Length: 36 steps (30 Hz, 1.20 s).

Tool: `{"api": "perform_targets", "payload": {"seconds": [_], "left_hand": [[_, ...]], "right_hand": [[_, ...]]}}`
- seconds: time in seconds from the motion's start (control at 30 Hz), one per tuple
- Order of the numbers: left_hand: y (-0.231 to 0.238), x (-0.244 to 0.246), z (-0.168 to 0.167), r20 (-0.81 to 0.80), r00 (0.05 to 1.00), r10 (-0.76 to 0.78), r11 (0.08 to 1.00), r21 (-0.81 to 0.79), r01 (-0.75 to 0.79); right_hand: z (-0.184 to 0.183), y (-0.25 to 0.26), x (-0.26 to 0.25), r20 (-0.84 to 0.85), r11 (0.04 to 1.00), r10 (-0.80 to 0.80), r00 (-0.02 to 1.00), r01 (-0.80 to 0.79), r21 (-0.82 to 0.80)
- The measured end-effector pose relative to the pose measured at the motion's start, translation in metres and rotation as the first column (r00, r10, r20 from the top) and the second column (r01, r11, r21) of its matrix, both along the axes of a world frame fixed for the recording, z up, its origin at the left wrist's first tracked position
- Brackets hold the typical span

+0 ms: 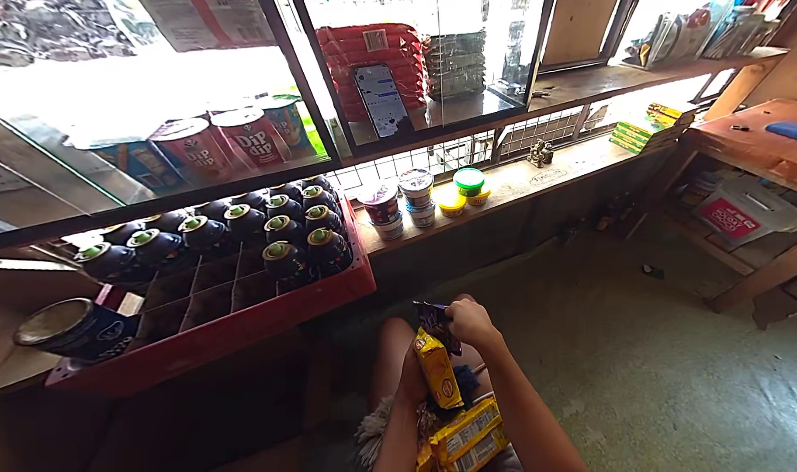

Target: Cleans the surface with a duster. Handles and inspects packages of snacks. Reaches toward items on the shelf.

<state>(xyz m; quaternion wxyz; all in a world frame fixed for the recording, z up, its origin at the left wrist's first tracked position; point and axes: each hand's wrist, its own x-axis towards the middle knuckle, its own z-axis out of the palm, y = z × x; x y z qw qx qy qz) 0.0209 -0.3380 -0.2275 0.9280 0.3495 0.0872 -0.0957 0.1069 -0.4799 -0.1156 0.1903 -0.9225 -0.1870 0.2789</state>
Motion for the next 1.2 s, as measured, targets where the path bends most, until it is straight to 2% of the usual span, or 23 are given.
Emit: {"api": "perform_targets", "payload": {"seconds": [0.3,0.4,0.8,0.9,1.03,1.1,1.2], "left_hand": [[0.003,0.002,-0.001,0.014,1.000,-0.010,1.000,-0.023,0.010],[0.003,0.001,-0.002,0.009,1.000,0.015,1.000,-0.002,-0.015],[0.002,0.000,-0.003,-0.021,1.000,0.018,1.000,-0.005,-0.019],[0.003,0.002,-0.003,-0.054,0.996,0.073,0.997,-0.007,-0.073],[0.005,0.007,-0.002,-0.084,0.979,0.185,0.981,-0.036,-0.189],[0.006,0.005,-0.001,-0.069,0.969,0.236,0.972,-0.009,-0.237],[0.006,0.004,0.001,-0.033,0.957,0.289,0.957,0.018,-0.288]], "right_hand": [[-0.002,0.015,-0.002,0.057,0.981,-0.173,0.983,0.167,0.102],[-0.002,0.017,-0.002,0.064,0.982,-0.153,0.986,0.145,0.123],[-0.021,0.012,-0.003,0.179,0.924,-0.130,0.975,0.054,0.378],[-0.021,0.010,-0.007,0.258,0.861,-0.189,0.947,0.034,0.507],[-0.024,-0.004,-0.009,0.330,0.700,-0.297,0.896,-0.030,0.713],[-0.024,-0.018,-0.011,0.252,0.676,-0.217,0.943,-0.041,0.736],[-0.019,-0.032,-0.017,0.134,0.757,-0.024,0.991,-0.070,0.650]]}}
